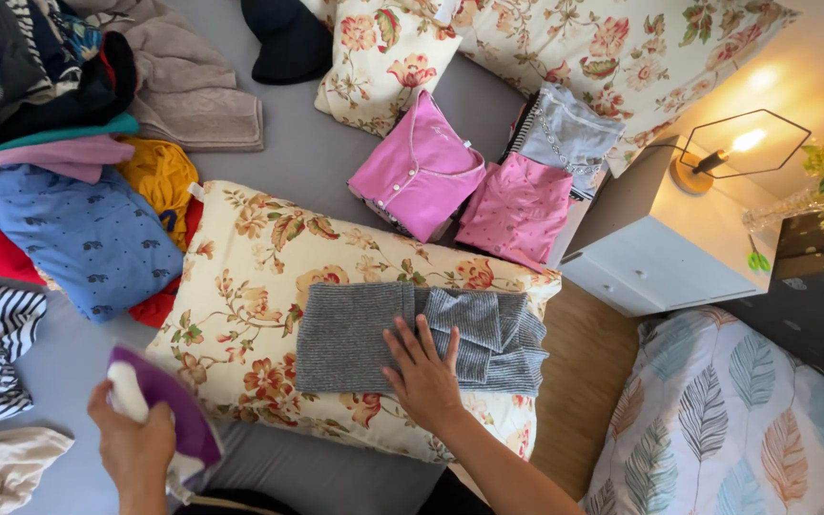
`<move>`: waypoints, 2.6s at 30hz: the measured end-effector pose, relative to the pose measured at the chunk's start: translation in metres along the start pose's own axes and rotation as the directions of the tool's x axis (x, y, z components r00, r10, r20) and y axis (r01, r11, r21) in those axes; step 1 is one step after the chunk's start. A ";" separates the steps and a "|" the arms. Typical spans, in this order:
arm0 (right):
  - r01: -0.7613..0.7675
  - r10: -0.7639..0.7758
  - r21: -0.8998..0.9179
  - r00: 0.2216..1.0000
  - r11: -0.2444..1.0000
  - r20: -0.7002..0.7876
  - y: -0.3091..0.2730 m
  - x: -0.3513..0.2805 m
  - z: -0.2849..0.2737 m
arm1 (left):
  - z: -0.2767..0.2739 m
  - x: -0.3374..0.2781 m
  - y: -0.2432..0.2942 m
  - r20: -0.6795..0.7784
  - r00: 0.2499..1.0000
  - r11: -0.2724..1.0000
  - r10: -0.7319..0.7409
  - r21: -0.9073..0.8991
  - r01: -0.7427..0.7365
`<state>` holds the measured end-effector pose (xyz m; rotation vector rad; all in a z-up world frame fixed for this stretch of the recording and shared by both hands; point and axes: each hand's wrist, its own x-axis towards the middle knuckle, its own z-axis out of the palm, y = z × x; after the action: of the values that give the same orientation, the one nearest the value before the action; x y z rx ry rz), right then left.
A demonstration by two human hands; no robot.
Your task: The person irons a gray sweater on a floral pillow placed on a bed. They smooth the garment, use a purple iron to press it, fold the sweater, and place it on a stack of other folded clothes.
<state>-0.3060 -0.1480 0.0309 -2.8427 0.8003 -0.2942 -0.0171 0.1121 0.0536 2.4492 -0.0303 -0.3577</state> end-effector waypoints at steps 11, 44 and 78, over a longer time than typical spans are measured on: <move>-0.037 0.073 -0.107 0.933 0.994 0.353 0.021 -0.003 0.009 | 0.023 -0.084 0.162 0.441 0.744 0.810 0.502 0.064 -0.584; -0.130 0.029 0.247 0.926 0.960 0.375 0.056 -0.006 0.008 | 0.101 -0.128 0.177 0.407 0.845 0.925 0.346 0.002 -0.379; -0.078 0.031 -0.218 0.977 0.973 -0.213 0.057 -0.025 -0.002 | 0.079 -0.085 0.148 0.474 0.865 0.949 0.163 0.165 -0.269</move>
<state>-0.3562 -0.1830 0.0162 -3.0284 1.0102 -0.5332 -0.1091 -0.0427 0.1064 2.4906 -0.5766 -0.8608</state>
